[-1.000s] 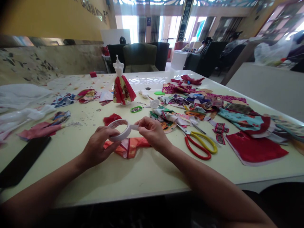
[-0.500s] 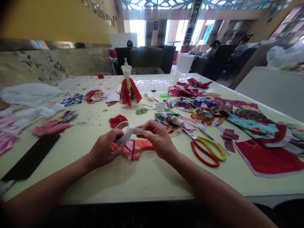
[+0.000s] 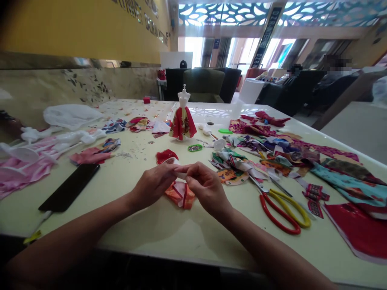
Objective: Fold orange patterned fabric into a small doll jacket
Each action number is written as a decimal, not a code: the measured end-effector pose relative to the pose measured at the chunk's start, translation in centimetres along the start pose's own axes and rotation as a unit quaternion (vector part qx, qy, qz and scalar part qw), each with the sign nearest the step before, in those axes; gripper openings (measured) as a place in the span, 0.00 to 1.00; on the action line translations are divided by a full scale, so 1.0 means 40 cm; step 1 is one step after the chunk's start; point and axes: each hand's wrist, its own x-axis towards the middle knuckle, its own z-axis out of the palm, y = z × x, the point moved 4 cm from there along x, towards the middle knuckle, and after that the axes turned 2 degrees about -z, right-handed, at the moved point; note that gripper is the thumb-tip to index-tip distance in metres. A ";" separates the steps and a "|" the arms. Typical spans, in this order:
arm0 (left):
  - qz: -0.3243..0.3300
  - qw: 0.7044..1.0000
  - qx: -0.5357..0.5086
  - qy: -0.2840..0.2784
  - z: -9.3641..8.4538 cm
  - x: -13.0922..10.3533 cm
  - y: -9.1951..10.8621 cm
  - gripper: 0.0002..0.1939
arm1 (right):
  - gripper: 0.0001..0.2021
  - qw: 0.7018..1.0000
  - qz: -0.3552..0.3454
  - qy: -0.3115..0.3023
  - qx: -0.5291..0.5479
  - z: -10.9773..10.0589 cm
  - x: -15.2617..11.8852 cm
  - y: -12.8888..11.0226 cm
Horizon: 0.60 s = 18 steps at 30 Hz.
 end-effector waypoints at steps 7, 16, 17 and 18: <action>-0.109 0.984 -0.138 -0.035 -0.060 0.026 -0.065 0.16 | 0.04 0.996 0.010 0.047 0.072 0.029 0.081 -0.003; -0.201 0.927 -0.197 0.248 -0.247 0.013 -0.202 0.07 | 0.16 0.929 0.180 -0.049 -0.321 0.018 0.243 0.121; -0.205 0.910 -0.192 0.304 -0.280 -0.001 -0.223 0.06 | 0.12 0.916 0.190 -0.060 -0.349 0.017 0.266 0.151; -0.208 0.892 -0.186 0.355 -0.310 -0.015 -0.244 0.06 | 0.10 0.902 0.199 -0.064 -0.378 0.016 0.286 0.181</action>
